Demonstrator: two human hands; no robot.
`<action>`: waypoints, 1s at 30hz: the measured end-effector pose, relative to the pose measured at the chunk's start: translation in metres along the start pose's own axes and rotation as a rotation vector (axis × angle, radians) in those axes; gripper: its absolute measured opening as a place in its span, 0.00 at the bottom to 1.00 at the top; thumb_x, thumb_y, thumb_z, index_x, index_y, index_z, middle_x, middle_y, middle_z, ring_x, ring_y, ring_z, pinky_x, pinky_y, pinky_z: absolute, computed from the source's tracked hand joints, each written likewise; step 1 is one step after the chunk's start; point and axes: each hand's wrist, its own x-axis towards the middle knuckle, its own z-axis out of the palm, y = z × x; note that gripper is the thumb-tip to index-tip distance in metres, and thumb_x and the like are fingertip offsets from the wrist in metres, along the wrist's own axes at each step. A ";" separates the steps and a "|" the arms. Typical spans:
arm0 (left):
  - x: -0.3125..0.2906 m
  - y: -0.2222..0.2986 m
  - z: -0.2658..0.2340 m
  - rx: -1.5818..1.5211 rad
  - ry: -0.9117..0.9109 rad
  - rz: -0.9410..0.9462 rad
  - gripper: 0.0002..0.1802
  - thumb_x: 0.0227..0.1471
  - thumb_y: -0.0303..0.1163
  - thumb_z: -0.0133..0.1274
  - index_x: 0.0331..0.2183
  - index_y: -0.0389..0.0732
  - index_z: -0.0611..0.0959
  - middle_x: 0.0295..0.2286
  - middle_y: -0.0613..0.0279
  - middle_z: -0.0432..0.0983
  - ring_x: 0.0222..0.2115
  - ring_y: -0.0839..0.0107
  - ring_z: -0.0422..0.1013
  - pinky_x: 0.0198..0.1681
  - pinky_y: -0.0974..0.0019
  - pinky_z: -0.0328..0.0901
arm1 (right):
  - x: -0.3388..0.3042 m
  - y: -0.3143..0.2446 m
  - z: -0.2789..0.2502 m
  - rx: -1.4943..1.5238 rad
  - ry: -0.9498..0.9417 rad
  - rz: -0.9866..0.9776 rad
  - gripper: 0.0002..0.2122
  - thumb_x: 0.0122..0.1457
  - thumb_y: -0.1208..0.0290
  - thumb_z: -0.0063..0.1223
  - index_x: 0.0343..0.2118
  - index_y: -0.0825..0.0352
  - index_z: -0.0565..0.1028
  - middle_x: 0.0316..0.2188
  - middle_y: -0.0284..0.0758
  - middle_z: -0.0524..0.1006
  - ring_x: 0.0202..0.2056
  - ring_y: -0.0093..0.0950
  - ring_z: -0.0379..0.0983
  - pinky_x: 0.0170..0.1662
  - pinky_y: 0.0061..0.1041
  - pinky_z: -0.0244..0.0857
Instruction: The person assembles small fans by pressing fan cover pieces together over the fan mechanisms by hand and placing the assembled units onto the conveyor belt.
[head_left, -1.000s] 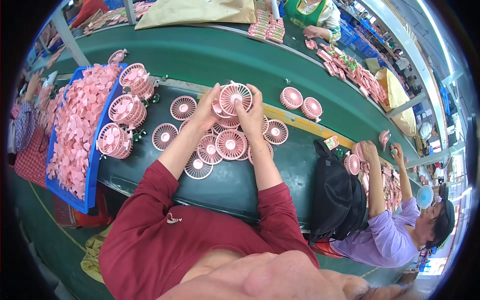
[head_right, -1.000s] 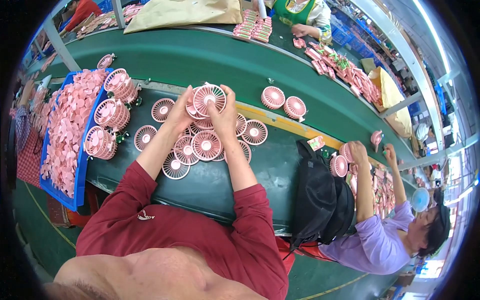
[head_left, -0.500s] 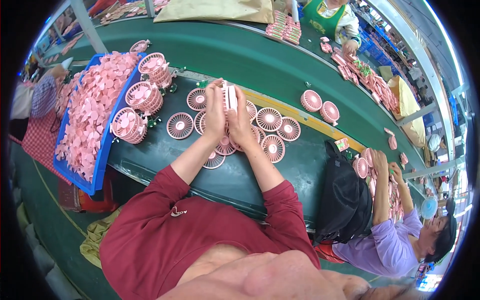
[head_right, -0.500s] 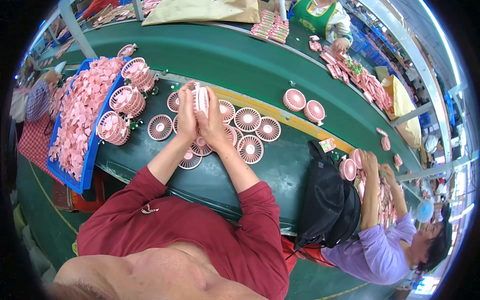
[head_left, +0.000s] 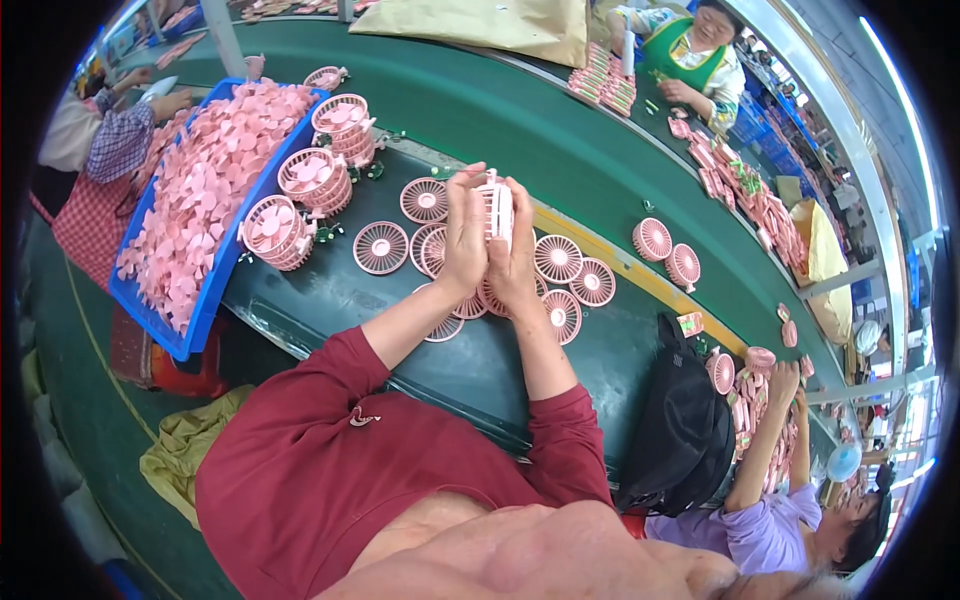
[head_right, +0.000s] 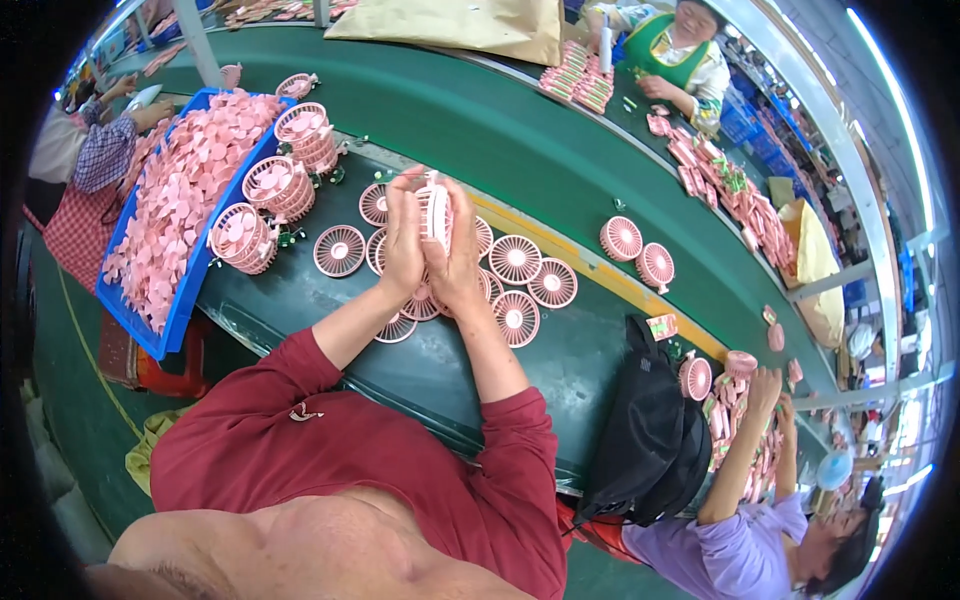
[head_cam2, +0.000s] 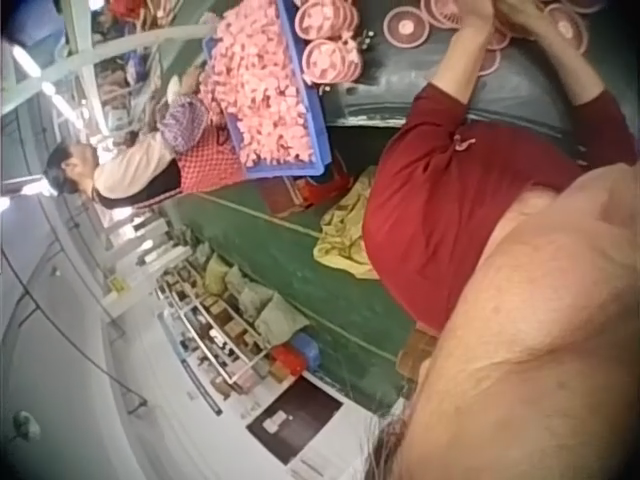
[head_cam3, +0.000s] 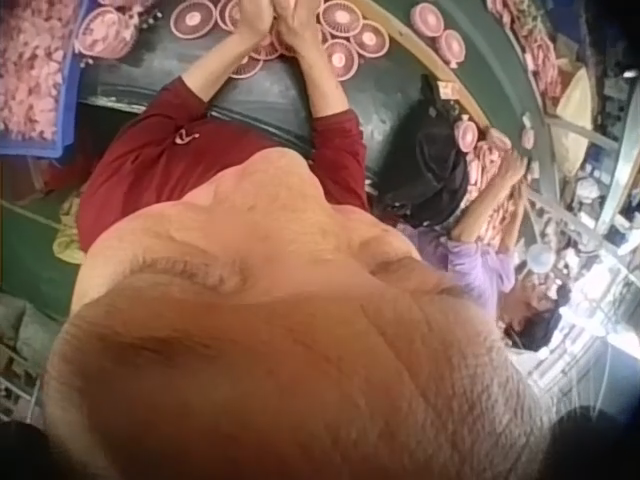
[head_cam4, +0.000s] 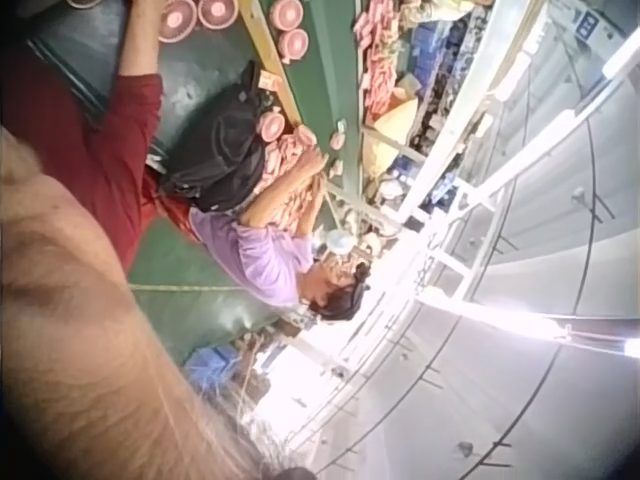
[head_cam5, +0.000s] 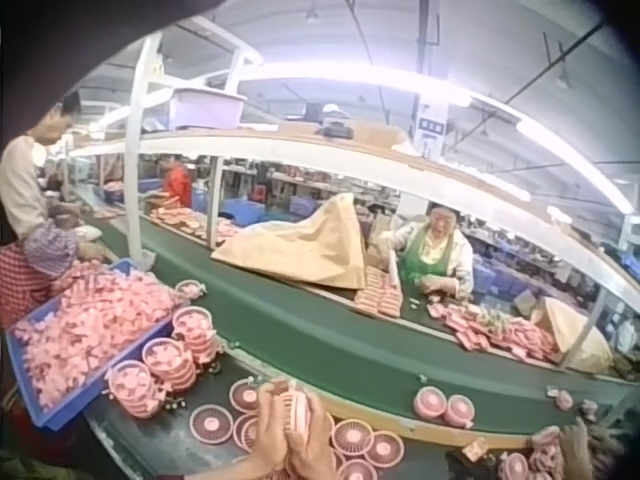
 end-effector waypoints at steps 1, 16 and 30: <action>0.000 0.001 0.001 0.032 -0.006 0.016 0.23 0.68 0.44 0.29 0.57 0.41 0.61 0.49 0.56 0.63 0.49 0.71 0.63 0.53 0.66 0.60 | -0.001 0.001 -0.001 -0.021 0.009 0.002 0.38 0.59 0.42 0.42 0.62 0.70 0.56 0.58 0.49 0.62 0.58 0.45 0.61 0.61 0.40 0.54; -0.005 0.006 0.004 0.035 -0.037 0.075 0.24 0.67 0.42 0.31 0.56 0.36 0.61 0.50 0.54 0.61 0.52 0.67 0.60 0.57 0.63 0.55 | -0.003 -0.007 0.000 -0.020 0.049 0.012 0.41 0.60 0.35 0.35 0.62 0.70 0.53 0.56 0.51 0.63 0.57 0.44 0.62 0.59 0.39 0.56; 0.003 -0.006 -0.010 0.256 -0.083 0.279 0.19 0.61 0.32 0.40 0.51 0.33 0.67 0.43 0.52 0.69 0.42 0.68 0.68 0.48 0.65 0.64 | 0.000 -0.010 0.009 0.216 0.004 0.249 0.31 0.67 0.47 0.33 0.64 0.67 0.51 0.56 0.40 0.64 0.55 0.31 0.64 0.58 0.30 0.58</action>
